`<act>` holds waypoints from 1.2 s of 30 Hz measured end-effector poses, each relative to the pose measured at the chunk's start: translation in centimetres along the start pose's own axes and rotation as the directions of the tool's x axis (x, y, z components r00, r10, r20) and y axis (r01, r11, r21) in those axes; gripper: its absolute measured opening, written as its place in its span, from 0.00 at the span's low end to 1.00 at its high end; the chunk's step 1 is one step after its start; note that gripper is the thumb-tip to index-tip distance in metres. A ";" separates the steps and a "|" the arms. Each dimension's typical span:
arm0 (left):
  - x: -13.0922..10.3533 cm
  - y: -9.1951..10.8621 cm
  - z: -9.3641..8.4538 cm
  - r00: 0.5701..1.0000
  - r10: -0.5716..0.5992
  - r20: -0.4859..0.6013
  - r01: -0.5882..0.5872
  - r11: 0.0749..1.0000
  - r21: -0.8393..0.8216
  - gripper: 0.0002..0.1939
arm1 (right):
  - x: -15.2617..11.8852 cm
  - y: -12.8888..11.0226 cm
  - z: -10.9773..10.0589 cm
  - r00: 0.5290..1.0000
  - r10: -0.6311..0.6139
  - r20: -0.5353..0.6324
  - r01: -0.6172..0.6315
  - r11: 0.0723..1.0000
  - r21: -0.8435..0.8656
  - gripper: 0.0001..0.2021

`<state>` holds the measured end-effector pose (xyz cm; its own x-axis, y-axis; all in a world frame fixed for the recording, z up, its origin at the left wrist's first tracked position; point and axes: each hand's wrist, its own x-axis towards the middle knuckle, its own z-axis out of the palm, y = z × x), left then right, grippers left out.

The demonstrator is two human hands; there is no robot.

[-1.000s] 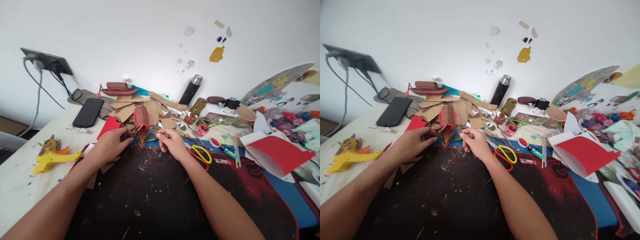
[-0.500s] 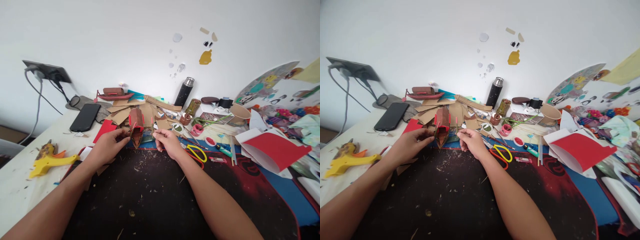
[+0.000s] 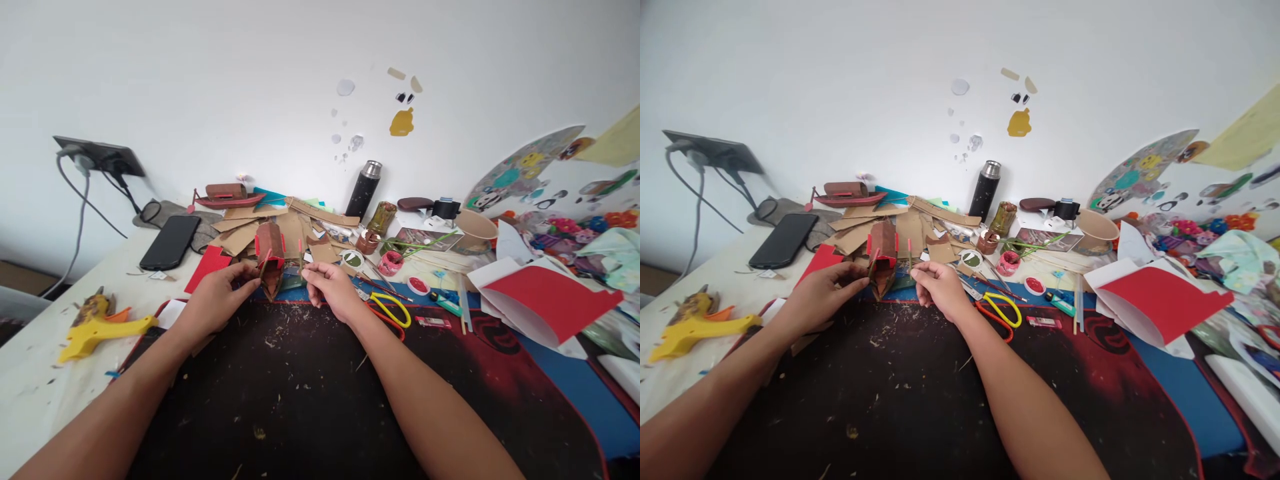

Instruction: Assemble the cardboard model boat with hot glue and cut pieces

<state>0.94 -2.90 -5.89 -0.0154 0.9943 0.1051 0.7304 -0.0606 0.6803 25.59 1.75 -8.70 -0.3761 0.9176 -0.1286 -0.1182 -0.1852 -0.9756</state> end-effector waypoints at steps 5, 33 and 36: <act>0.0 0.2 0.0 1.000 -0.002 0.013 0.003 1.000 -0.008 0.21 | 0.0 0.1 0.0 1.000 -0.004 0.004 0.004 1.000 0.002 0.20; -0.3 0.2 0.2 1.000 -0.012 0.007 0.012 1.000 -0.007 0.20 | 0.0 -0.1 -0.1 1.000 0.001 0.004 -0.001 1.000 0.001 0.20; -0.4 0.4 0.1 1.000 -0.016 0.013 0.017 1.000 -0.008 0.21 | 0.0 -0.1 -0.1 1.000 -0.006 0.005 0.006 1.000 -0.001 0.19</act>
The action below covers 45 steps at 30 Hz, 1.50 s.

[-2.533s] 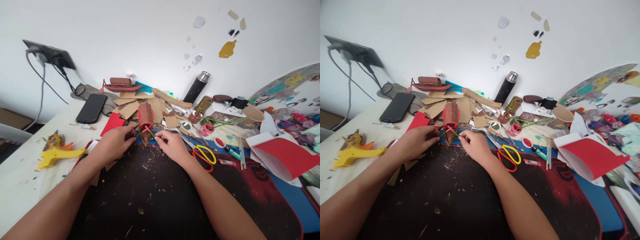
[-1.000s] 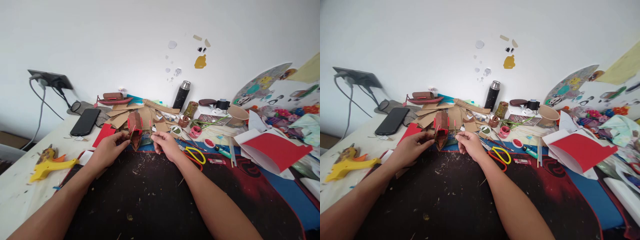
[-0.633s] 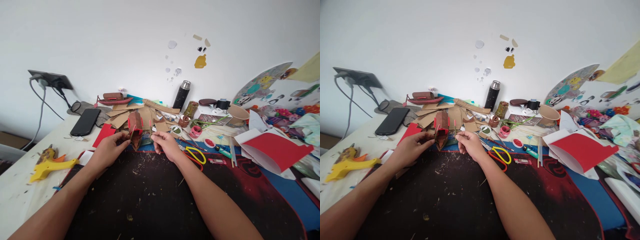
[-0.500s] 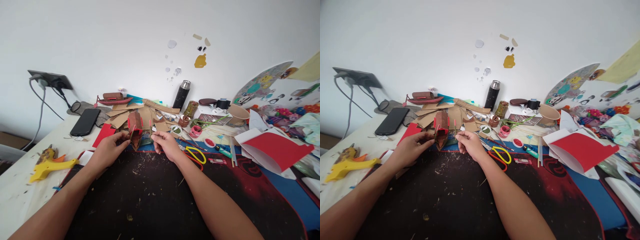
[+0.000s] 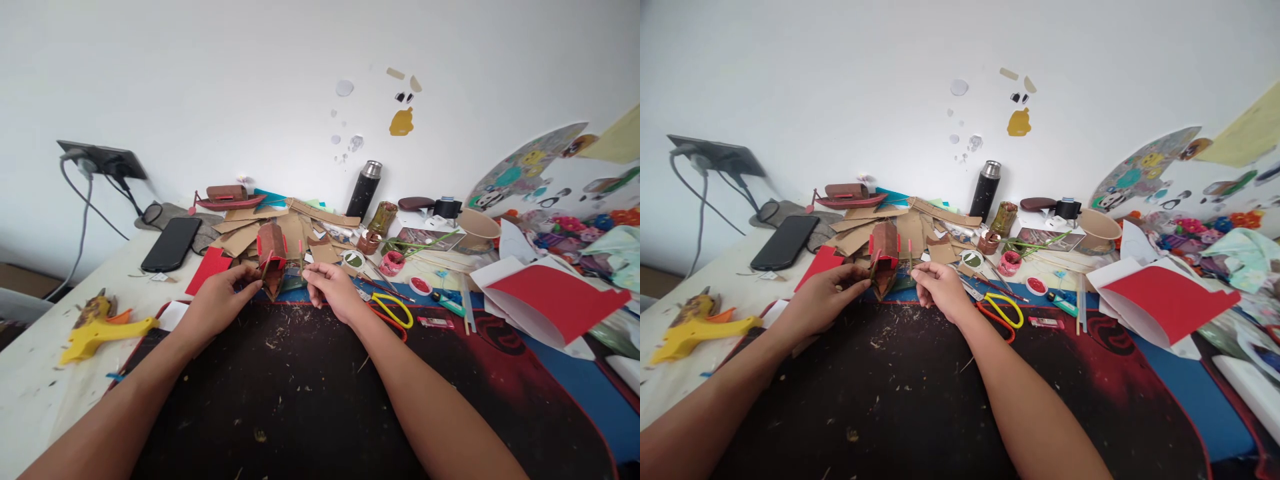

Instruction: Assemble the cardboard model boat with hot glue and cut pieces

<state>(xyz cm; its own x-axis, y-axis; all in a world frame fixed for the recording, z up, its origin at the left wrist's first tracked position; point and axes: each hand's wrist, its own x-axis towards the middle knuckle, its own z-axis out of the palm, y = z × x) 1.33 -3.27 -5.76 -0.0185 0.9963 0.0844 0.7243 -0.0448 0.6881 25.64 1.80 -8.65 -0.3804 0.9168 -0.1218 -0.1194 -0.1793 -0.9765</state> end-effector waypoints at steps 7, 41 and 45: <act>0.1 0.1 0.1 1.000 0.011 -0.016 -0.011 1.000 0.001 0.20 | 0.0 0.1 0.0 1.000 0.004 0.002 -0.004 1.000 -0.006 0.19; 0.4 2.1 -1.0 0.983 0.096 -0.155 -0.096 0.995 0.005 0.20 | 0.1 0.0 0.0 0.999 -0.020 0.029 0.020 1.000 0.000 0.20; 1.3 3.9 -0.8 0.980 0.178 -0.086 -0.175 0.984 0.044 0.19 | 0.0 -0.3 -0.1 0.999 -0.022 0.025 0.022 1.000 0.006 0.20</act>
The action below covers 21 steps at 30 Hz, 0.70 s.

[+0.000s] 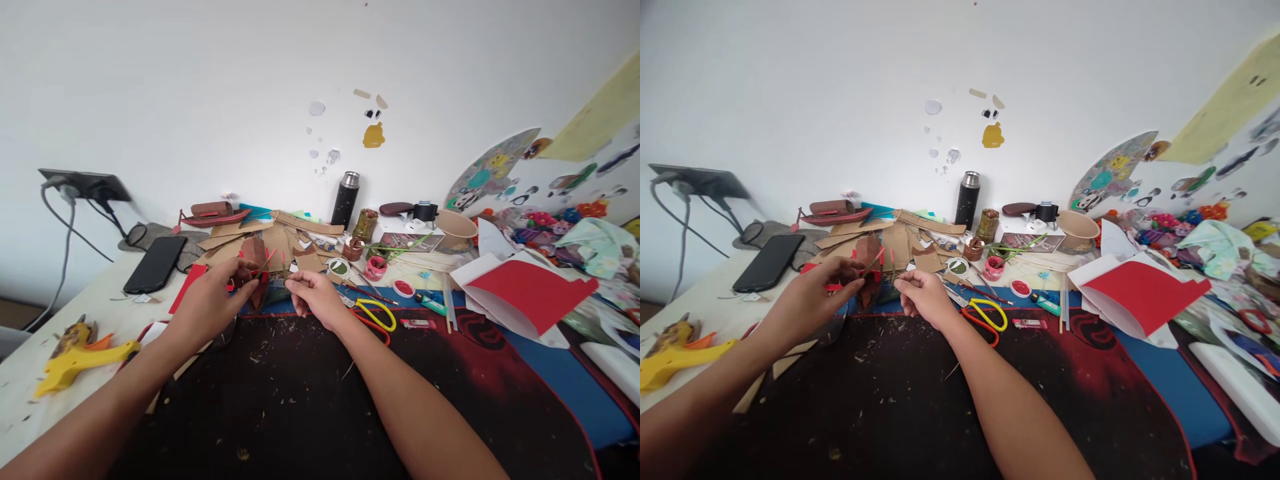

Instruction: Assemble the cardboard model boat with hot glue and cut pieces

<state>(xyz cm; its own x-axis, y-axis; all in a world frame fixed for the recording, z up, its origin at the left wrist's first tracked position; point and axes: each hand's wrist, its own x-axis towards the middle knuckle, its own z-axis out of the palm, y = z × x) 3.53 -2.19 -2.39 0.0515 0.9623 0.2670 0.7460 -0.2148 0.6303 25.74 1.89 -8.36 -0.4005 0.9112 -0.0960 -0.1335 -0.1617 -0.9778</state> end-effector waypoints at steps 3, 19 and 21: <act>1.3 1.2 0.9 0.995 0.072 0.063 -0.075 0.997 0.035 0.18 | 0.0 -0.2 0.0 1.000 -0.011 -0.008 0.011 1.000 0.016 0.21; 5.4 4.2 4.7 0.914 0.356 0.195 -0.401 0.869 0.289 0.23 | 0.7 -1.0 -1.0 0.994 -0.059 -0.094 0.067 0.994 0.084 0.24; 5.7 4.3 4.7 0.913 0.355 0.199 -0.402 0.863 0.305 0.22 | 0.7 -1.1 -1.0 0.994 -0.055 -0.096 0.062 0.995 0.078 0.23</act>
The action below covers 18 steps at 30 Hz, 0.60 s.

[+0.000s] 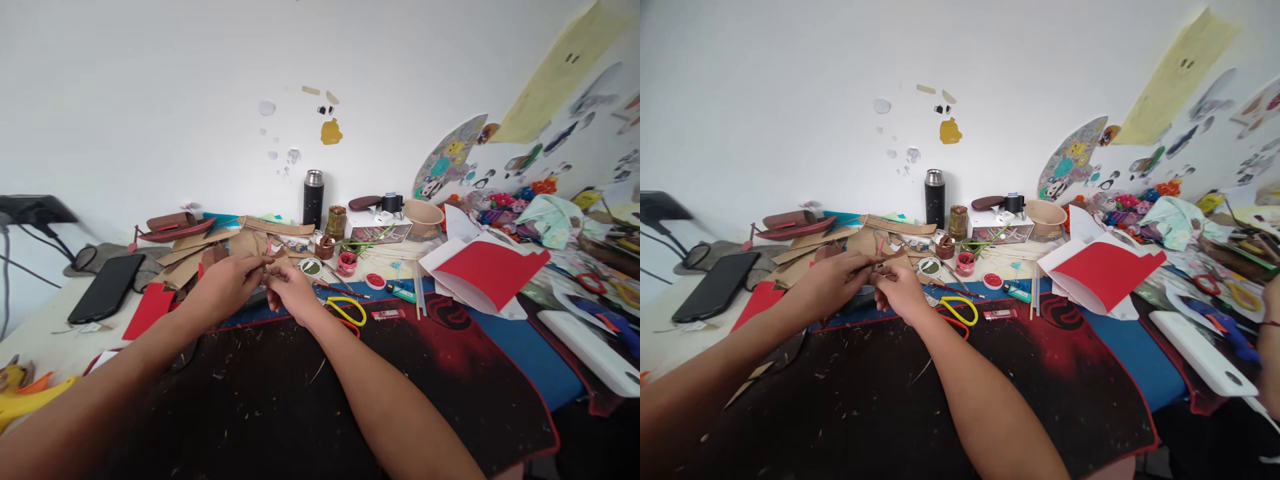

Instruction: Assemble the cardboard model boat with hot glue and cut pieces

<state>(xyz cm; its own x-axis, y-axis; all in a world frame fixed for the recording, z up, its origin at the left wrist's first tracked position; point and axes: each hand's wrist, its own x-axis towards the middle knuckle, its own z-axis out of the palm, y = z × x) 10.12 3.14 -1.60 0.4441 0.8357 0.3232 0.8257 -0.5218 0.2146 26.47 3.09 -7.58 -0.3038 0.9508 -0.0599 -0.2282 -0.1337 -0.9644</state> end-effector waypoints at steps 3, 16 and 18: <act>0.4 0.1 -0.3 0.999 0.007 0.046 -0.009 0.999 0.038 0.21 | -0.1 -0.2 0.0 1.000 0.002 -0.007 -0.002 1.000 -0.006 0.21; 3.3 -1.9 -2.3 0.966 -0.190 0.177 0.144 0.959 0.243 0.25 | -0.5 0.2 0.3 1.000 0.006 0.031 0.001 0.977 -0.213 0.03; 4.5 -2.1 -2.0 0.932 -0.168 0.322 0.058 0.944 0.326 0.24 | -0.7 0.5 0.4 0.997 -0.019 0.074 0.042 0.948 -0.316 0.04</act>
<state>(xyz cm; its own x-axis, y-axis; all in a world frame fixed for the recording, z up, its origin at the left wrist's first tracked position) 9.72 7.61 1.21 0.3871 0.9215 -0.0319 0.9181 -0.3884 -0.0790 26.19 2.21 -7.92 -0.3667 0.9301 -0.0222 0.0634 0.0012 -0.9980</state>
